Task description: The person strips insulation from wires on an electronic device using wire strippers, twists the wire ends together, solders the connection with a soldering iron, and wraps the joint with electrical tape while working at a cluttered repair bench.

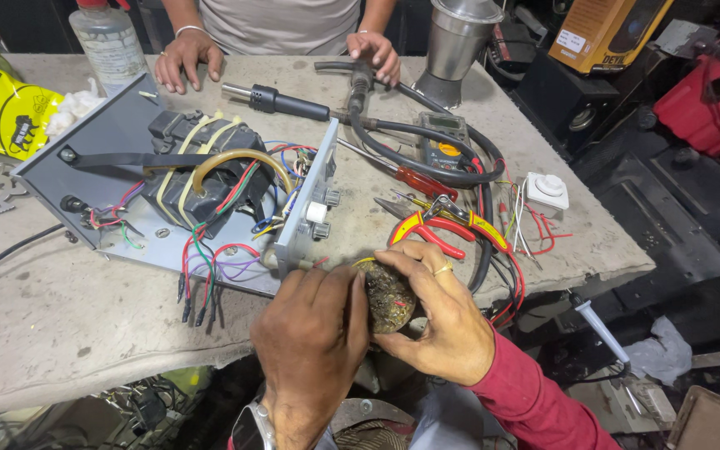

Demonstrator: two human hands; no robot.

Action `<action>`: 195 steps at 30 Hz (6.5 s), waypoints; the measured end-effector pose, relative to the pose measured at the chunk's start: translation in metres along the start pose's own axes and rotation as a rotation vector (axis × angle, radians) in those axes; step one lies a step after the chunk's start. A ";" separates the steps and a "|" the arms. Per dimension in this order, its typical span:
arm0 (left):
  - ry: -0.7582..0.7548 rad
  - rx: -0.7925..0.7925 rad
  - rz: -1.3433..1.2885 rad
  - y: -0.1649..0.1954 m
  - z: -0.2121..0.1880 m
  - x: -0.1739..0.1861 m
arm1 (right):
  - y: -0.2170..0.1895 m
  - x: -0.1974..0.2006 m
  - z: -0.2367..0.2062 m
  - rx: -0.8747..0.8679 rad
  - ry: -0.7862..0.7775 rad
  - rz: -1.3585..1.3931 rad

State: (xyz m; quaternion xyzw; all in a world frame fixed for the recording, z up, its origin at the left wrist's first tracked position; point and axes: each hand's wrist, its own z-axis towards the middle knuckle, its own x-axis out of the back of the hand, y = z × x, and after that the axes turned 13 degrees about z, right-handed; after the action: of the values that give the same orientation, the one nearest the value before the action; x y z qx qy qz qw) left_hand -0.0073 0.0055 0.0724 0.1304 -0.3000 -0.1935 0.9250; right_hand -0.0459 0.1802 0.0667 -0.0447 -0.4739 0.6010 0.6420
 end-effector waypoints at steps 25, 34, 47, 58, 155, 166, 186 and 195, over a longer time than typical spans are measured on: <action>0.104 0.407 -0.158 -0.038 -0.064 0.014 | 0.070 -0.002 0.058 0.027 0.034 -0.391; -0.037 0.379 -0.410 -0.046 -0.073 -0.006 | 0.123 0.026 -0.159 -0.199 1.065 0.776; 0.114 0.337 -0.352 -0.042 -0.081 -0.011 | 0.227 0.147 -0.256 -0.584 1.227 1.031; 0.193 0.158 -0.176 -0.052 -0.069 -0.010 | 0.112 0.169 -0.250 -0.138 1.240 0.360; 0.187 -0.043 0.108 -0.062 -0.064 -0.020 | 0.017 0.026 -0.032 0.022 0.304 -0.035; 0.190 -0.058 0.105 -0.063 -0.062 -0.021 | 0.015 0.028 -0.032 0.092 0.257 -0.068; 0.156 -0.050 0.118 -0.063 -0.061 -0.019 | 0.008 0.026 -0.022 0.149 0.179 0.035; 0.141 -0.066 0.158 -0.064 -0.064 -0.021 | 0.003 0.026 -0.019 0.217 0.126 0.017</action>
State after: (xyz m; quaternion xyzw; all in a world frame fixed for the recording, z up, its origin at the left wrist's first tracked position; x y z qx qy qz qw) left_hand -0.0017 -0.0341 -0.0112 0.0892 -0.2371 -0.1203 0.9599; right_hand -0.0399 0.2116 0.0686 -0.0167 -0.3645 0.6503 0.6663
